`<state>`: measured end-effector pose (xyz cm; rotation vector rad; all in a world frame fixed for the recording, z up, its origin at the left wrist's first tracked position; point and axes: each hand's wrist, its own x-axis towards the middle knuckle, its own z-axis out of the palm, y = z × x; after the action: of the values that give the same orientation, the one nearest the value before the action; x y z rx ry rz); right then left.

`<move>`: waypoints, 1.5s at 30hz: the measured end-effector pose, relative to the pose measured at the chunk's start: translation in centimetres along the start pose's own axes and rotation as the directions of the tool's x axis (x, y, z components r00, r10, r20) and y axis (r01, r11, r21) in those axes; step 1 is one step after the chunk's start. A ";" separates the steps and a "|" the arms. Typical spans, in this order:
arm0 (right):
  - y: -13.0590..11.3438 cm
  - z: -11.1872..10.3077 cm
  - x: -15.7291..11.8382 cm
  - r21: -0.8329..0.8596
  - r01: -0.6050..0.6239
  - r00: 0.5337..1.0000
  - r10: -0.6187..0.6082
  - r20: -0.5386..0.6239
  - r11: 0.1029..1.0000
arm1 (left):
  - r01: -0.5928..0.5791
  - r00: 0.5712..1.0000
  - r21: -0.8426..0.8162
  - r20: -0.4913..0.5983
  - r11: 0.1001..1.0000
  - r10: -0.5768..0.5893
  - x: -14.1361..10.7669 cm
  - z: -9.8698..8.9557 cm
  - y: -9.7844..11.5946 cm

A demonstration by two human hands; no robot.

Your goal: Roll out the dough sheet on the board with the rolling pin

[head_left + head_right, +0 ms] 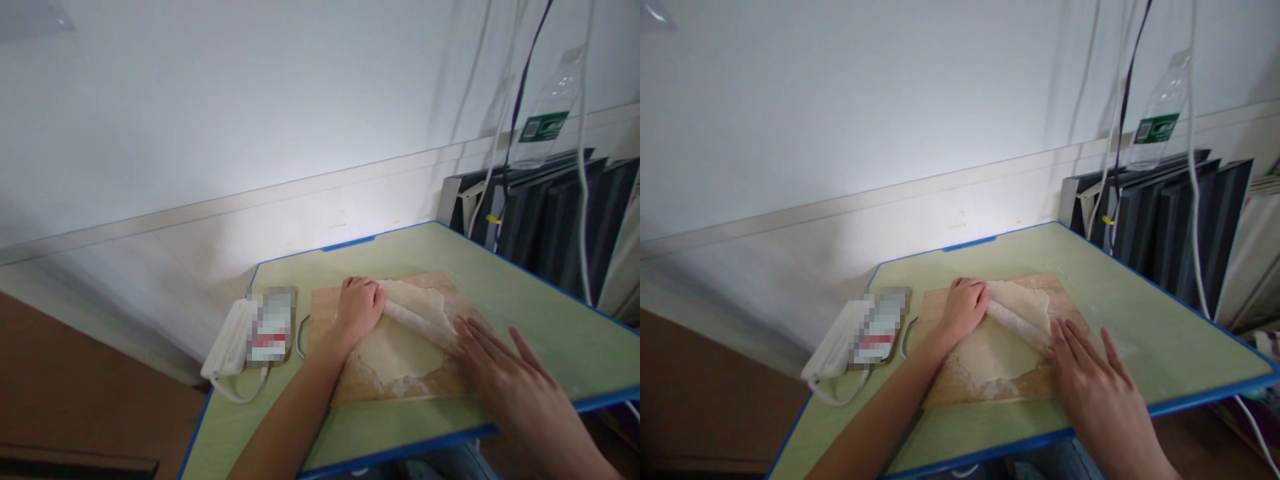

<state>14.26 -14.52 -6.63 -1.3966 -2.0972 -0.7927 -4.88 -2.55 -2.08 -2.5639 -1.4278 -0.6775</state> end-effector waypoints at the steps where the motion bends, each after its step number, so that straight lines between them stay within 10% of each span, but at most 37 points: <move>1: 0.0 0.0 0.4 -0.041 0.001 1.000 0.000 0.020 0.999 | -0.001 1.000 -0.002 -0.003 1.000 0.001 0.0 0.0 0.0; 15: 6.3 6.5 7.2 -0.066 0.093 0.913 -0.058 0.403 0.994 | -0.058 0.998 0.080 0.000 0.995 0.058 -0.2 0.0 0.1; 22: 8.0 10.3 13.0 0.068 -0.333 0.773 0.231 0.591 0.941 | -0.066 0.998 0.089 0.015 0.994 0.064 0.3 -0.1 -0.2; 28: 8.0 9.9 12.7 0.127 -0.257 0.832 0.153 0.534 0.958 | -0.072 0.997 0.097 0.026 0.993 0.070 0.3 -0.1 -0.3; 38: 2.4 3.0 5.9 0.087 -0.104 0.961 0.077 0.267 0.991 | -0.190 0.979 0.020 0.081 0.982 0.188 -1.0 -0.5 1.7; 45: 2.6 3.4 6.3 0.129 -0.091 0.939 0.042 0.341 0.987 | -0.219 0.972 0.011 0.086 0.976 0.218 -0.8 -0.5 1.9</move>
<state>14.17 -7.31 -4.26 -1.6053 -2.2916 -0.3850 -3.80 -4.33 -1.81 -2.7087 -1.1422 -0.5245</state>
